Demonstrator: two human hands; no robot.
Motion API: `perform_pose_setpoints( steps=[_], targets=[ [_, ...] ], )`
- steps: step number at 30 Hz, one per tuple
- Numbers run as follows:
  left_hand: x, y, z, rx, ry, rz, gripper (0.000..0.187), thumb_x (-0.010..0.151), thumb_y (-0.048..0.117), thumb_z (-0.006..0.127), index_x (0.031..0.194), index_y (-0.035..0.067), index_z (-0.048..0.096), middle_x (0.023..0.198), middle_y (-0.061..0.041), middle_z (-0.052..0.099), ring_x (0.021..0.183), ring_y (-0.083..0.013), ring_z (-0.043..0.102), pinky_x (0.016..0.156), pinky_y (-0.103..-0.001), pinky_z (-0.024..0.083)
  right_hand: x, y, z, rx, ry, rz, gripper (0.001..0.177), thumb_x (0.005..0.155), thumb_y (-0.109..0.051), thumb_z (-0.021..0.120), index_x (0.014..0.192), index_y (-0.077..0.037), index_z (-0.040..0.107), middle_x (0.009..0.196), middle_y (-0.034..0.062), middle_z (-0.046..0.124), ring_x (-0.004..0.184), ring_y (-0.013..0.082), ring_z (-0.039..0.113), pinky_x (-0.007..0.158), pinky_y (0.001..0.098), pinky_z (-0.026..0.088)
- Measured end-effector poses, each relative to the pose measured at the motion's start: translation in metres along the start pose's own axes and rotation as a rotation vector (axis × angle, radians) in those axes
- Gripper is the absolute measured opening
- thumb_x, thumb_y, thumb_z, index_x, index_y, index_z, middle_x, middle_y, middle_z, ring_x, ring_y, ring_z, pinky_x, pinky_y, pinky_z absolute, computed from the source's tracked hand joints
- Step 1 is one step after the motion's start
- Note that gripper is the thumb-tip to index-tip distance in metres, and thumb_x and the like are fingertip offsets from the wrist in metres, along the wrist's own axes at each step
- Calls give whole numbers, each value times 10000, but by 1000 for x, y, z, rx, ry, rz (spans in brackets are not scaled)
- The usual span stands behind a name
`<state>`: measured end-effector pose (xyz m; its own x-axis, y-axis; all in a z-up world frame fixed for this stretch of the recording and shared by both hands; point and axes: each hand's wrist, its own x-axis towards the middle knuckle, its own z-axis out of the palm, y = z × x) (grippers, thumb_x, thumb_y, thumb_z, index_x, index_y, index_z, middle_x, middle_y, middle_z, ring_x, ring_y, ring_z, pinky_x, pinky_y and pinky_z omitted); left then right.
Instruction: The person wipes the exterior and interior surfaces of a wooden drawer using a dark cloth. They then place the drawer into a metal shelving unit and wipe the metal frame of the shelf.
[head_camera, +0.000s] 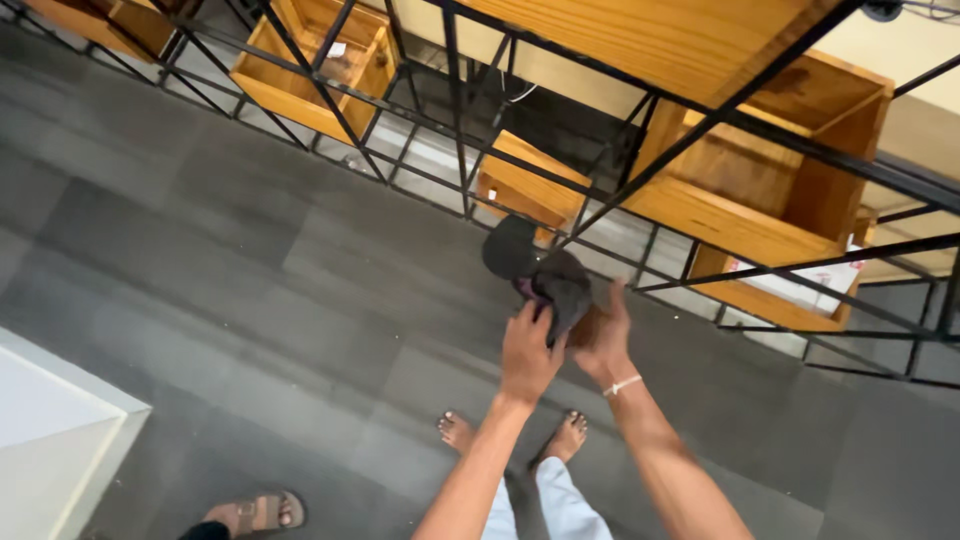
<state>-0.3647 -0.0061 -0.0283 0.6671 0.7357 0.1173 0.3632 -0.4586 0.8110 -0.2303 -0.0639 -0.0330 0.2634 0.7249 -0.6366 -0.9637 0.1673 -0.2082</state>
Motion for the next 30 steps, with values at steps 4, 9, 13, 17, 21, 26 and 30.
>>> perform_pose_setpoints(
  steps=[4, 9, 13, 17, 21, 26, 30],
  targets=[
    [8, -23, -59, 204, -206, 237, 410, 787, 150, 781, 1180, 129, 667, 1282, -173, 592, 1241, -370, 548, 1026, -510, 417, 63, 34, -2, -950, -51, -332, 542, 877, -333, 749, 1323, -50, 627, 1222, 166, 684, 1092, 351, 650, 981, 447, 508],
    [10, -68, -124, 53, 31, 107, 534, 787, 201, 799, 1266, 56, 612, 1311, -177, 569, 1204, -415, 503, 1006, -544, 388, 111, -1, 32, -1486, 324, -865, 318, 990, -178, 732, 1222, 29, 662, 1103, 185, 746, 1023, 294, 739, 890, 362, 560],
    [-15, -145, -151, -6, 134, -16, 439, 808, 144, 775, 1219, 84, 632, 1276, -154, 614, 1181, -396, 556, 990, -496, 466, 141, -68, 49, -2261, 483, -1275, 647, 828, 11, 685, 1467, -56, 604, 1683, 241, 312, 1593, 436, 197, 1296, 617, 108],
    [-23, -216, -156, 67, 89, -129, 411, 774, 104, 747, 1167, 78, 630, 1227, -156, 633, 1138, -395, 564, 965, -496, 476, 208, -50, 41, -2223, 776, -1122, 751, 808, -91, 689, 1530, -43, 485, 1629, 257, 271, 1538, 460, 153, 1191, 728, 9],
    [20, -249, -150, 118, 40, -56, 468, 782, 84, 721, 1233, 41, 605, 1260, -203, 615, 1167, -433, 543, 1003, -515, 439, 303, 42, 99, -1811, 979, -1256, 735, 839, -169, 700, 1527, -63, 467, 1606, 223, 320, 1530, 457, 188, 1190, 733, 83],
    [156, -254, -123, 187, 166, 213, 570, 769, 86, 720, 1313, -9, 579, 1369, -330, 521, 1313, -555, 429, 1137, -574, 348, 347, 109, 170, -1852, 719, -1185, 805, 757, -290, 770, 1455, -41, 455, 1534, 219, 375, 1467, 433, 250, 1101, 712, 234],
    [305, -228, -105, -332, 432, 413, 121, 1057, 44, 564, 1155, 7, 624, 1130, -174, 639, 1054, -376, 627, 963, -428, 514, 332, 73, 134, -2322, 620, -1503, 855, 738, -275, 802, 1498, -90, 455, 1528, 187, 435, 1419, 414, 321, 1086, 633, 329]
  ],
)
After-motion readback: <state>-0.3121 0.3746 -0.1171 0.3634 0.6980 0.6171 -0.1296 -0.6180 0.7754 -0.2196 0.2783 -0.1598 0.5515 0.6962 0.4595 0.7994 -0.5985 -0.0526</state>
